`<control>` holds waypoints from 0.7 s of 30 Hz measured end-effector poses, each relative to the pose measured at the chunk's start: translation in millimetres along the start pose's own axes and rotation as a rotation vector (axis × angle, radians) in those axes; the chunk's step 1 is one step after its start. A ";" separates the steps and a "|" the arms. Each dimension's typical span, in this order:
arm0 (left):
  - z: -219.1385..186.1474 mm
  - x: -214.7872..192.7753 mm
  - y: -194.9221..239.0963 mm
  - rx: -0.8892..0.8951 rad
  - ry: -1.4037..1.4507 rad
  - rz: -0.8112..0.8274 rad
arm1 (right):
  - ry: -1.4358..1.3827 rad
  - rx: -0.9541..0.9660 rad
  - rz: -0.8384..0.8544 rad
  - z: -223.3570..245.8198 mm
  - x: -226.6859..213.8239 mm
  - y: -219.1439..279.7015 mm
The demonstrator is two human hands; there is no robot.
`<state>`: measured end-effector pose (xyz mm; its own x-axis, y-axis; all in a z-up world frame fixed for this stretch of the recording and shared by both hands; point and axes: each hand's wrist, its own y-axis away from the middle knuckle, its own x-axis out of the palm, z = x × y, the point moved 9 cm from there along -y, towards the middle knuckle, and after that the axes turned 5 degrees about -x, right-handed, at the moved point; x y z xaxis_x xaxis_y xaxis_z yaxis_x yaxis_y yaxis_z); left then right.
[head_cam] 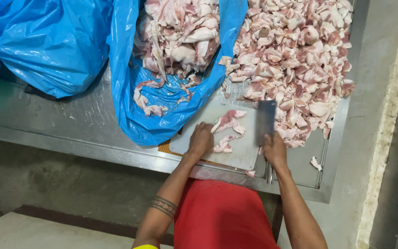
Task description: The person chops meat on a cutting board using a cleaver, then gathers the pieces and puts them into a blue plastic bag.
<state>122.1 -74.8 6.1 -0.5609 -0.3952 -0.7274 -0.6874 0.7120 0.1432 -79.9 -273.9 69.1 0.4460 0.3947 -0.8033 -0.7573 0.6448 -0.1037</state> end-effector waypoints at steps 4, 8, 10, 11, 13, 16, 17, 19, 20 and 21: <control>-35.8 -9.0 -11.3 0.096 0.174 -0.202 | -0.096 0.548 0.140 -15.0 -8.8 11.3; -28.6 28.8 -21.2 -0.198 -0.061 0.017 | 0.152 0.175 0.323 51.7 12.1 7.7; -27.2 32.9 -24.2 -0.186 -0.195 0.002 | 0.238 0.252 0.534 57.8 36.7 15.4; -30.0 32.8 -20.0 -0.127 -0.202 -0.034 | 0.217 0.229 0.595 62.7 45.5 21.0; -30.5 33.6 -16.0 -0.076 -0.208 -0.072 | 0.198 0.200 0.663 63.9 62.2 23.2; -30.9 35.8 -11.4 -0.049 -0.215 -0.077 | 0.229 0.051 0.526 73.3 79.4 0.8; -32.9 35.6 -11.9 -0.022 -0.208 -0.086 | 0.204 0.030 0.492 75.7 91.4 -15.5; -33.9 35.1 -10.3 -0.005 -0.202 -0.089 | 0.060 -0.006 0.476 79.8 110.2 -41.4; -32.1 34.7 -10.2 -0.004 -0.198 -0.071 | 0.058 -0.005 0.486 79.5 117.8 -48.1; -32.2 32.4 -12.2 0.013 -0.197 -0.055 | 0.085 -0.008 0.475 78.1 123.3 -58.9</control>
<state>97.4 -115.0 2.4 -0.4203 -0.3135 -0.8515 -0.7082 0.7000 0.0918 57.0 -212.1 22.0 0.0092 0.5891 -0.8080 -0.8717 0.4007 0.2822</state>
